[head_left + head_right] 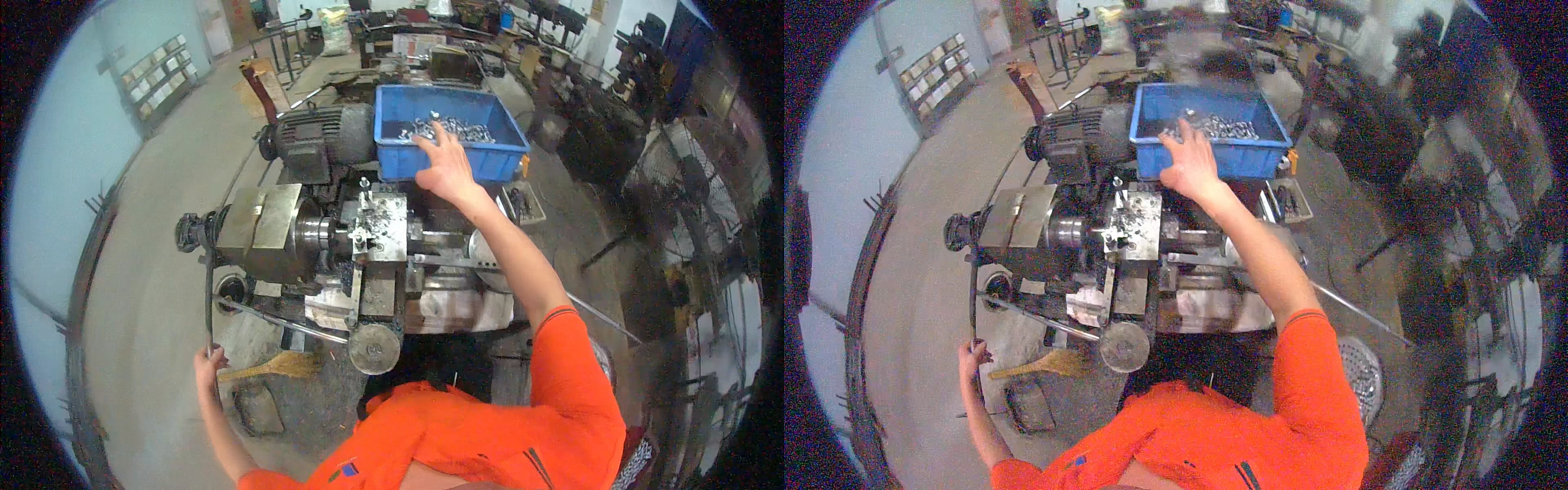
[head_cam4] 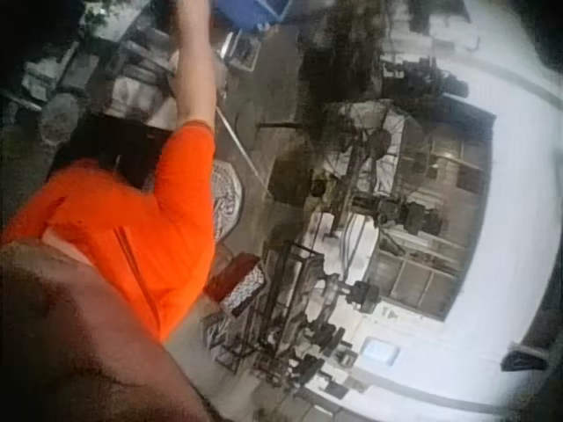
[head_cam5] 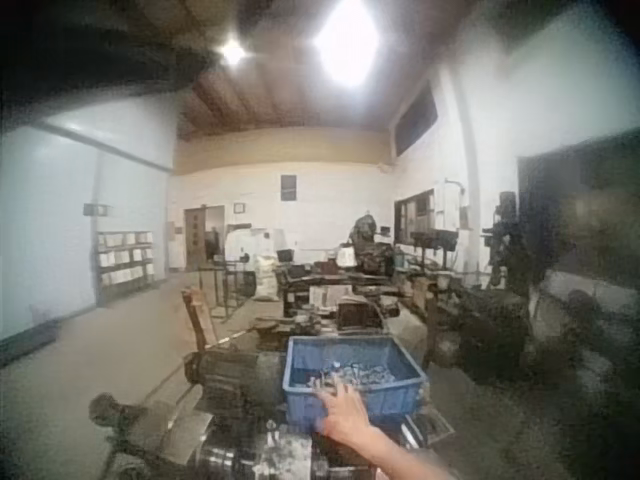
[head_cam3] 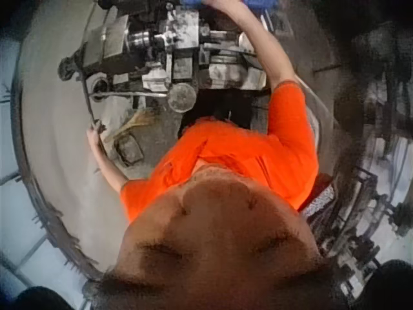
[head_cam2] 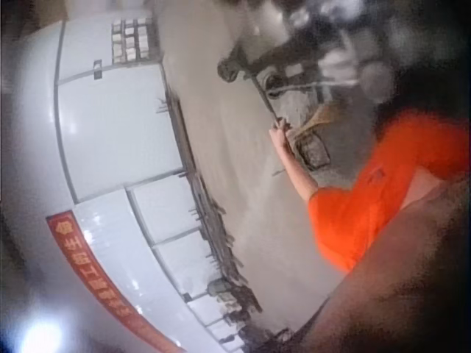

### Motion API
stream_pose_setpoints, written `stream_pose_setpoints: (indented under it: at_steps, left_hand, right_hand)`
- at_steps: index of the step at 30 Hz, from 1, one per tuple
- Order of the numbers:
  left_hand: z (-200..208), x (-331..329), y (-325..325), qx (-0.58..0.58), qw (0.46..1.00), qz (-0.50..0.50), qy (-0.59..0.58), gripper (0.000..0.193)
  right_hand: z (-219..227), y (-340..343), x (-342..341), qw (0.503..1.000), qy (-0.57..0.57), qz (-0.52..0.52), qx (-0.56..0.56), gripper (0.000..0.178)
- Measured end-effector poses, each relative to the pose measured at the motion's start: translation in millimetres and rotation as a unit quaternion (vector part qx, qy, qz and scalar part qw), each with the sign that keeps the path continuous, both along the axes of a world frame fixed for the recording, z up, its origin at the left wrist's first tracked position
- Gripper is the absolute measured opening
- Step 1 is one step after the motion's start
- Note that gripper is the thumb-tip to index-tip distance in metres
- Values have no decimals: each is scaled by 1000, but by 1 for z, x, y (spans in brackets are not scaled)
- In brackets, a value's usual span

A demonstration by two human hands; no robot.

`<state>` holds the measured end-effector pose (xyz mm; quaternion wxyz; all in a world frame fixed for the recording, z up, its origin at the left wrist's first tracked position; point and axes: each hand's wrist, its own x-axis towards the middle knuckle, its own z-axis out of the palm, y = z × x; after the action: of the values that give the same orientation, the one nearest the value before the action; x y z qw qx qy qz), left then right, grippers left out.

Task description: The person repeatedly picks small metal parts from a perforated tray and places them into a metal turning machine, then uses a long metal rod to operate the machine. The person continues this cycle of loading parts and operating the machine throughout the clip.

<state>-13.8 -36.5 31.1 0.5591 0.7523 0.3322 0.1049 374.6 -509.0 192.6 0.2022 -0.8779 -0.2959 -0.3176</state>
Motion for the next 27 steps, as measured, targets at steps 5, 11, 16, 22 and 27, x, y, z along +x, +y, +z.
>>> stream_pose_setpoints:
  at_steps: [5,11,16,22,27]
  left_hand:
    - [-5,3,-5,25,998,38,-32,32]
    - [-24,-22,23,-29,999,23,10,39]
    - [-55,-4,85,-116,993,-26,21,37]
    - [-36,3,61,-80,991,69,82,40]
    - [-20,14,4,-91,991,94,20,45]
  right_hand:
    - [-53,-86,-76,973,196,68,97,47]
    - [-130,-280,-181,951,221,-205,65,38]
    - [-209,-389,-317,820,376,-430,-14,24]
    - [-250,-366,-389,738,526,-400,-134,22]
    - [-234,-356,-399,728,565,-330,-205,26]
